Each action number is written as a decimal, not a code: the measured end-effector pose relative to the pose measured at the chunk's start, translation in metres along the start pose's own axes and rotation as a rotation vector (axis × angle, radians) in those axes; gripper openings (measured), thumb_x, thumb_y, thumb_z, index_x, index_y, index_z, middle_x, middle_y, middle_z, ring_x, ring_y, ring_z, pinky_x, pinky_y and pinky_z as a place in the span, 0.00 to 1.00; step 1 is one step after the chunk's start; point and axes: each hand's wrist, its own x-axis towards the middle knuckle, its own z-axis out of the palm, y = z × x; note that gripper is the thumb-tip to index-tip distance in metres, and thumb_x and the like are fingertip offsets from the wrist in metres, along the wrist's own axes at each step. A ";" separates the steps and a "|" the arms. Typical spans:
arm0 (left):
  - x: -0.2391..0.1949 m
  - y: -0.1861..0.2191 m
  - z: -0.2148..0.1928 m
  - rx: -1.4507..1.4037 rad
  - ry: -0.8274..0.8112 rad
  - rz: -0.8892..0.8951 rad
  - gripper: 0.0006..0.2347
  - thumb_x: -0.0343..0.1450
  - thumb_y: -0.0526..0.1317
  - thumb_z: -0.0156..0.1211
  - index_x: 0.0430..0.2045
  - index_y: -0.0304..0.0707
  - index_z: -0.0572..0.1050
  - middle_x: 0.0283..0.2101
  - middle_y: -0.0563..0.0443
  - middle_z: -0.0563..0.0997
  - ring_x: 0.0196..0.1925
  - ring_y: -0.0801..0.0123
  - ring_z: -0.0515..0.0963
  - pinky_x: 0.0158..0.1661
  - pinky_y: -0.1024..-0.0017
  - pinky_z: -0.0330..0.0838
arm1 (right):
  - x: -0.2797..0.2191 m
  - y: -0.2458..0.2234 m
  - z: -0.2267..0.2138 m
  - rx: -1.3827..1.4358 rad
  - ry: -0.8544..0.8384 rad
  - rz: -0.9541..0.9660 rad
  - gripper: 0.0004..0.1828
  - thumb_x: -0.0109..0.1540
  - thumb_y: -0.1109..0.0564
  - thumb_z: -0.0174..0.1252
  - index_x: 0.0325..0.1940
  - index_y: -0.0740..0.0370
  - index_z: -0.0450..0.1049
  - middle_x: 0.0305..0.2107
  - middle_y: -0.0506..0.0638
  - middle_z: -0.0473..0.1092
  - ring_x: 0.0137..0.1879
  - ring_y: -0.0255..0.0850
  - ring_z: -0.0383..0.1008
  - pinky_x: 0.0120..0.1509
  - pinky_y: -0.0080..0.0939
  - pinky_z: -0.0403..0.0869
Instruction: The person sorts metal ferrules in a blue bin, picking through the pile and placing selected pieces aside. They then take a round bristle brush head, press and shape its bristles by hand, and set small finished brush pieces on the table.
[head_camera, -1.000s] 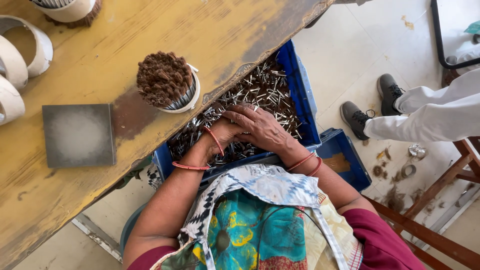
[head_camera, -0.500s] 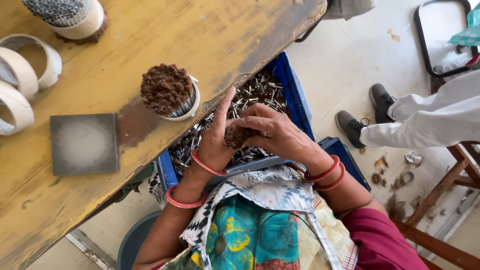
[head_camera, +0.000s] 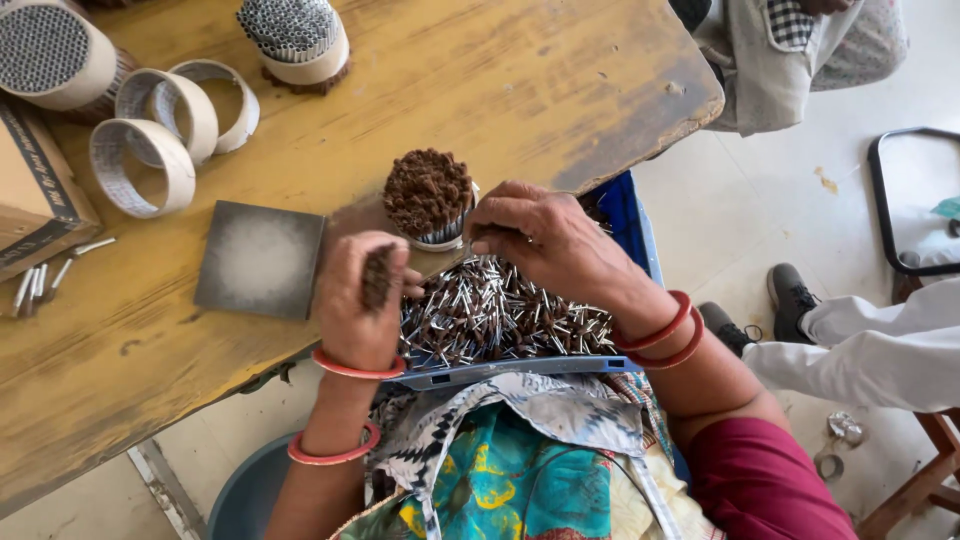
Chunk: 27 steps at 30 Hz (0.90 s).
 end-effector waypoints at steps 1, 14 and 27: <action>0.008 0.001 -0.007 0.002 0.008 0.002 0.08 0.78 0.39 0.61 0.49 0.40 0.76 0.45 0.48 0.82 0.41 0.65 0.88 0.39 0.73 0.87 | 0.008 0.001 -0.002 -0.001 -0.003 -0.007 0.08 0.63 0.60 0.64 0.46 0.62 0.78 0.39 0.53 0.76 0.44 0.48 0.79 0.45 0.45 0.77; 0.112 -0.054 0.007 -0.487 -0.391 -0.478 0.22 0.75 0.33 0.54 0.65 0.35 0.60 0.46 0.42 0.80 0.34 0.61 0.86 0.36 0.66 0.87 | 0.080 0.054 -0.010 -0.114 -0.072 -0.129 0.13 0.60 0.59 0.66 0.48 0.62 0.79 0.40 0.56 0.76 0.45 0.54 0.78 0.47 0.49 0.75; 0.139 -0.059 0.022 -0.344 -0.461 -0.406 0.19 0.75 0.32 0.57 0.62 0.32 0.65 0.44 0.45 0.81 0.34 0.67 0.86 0.35 0.71 0.86 | 0.061 0.048 -0.022 -0.159 0.141 -0.209 0.11 0.60 0.62 0.64 0.46 0.66 0.76 0.40 0.59 0.71 0.45 0.56 0.75 0.47 0.51 0.74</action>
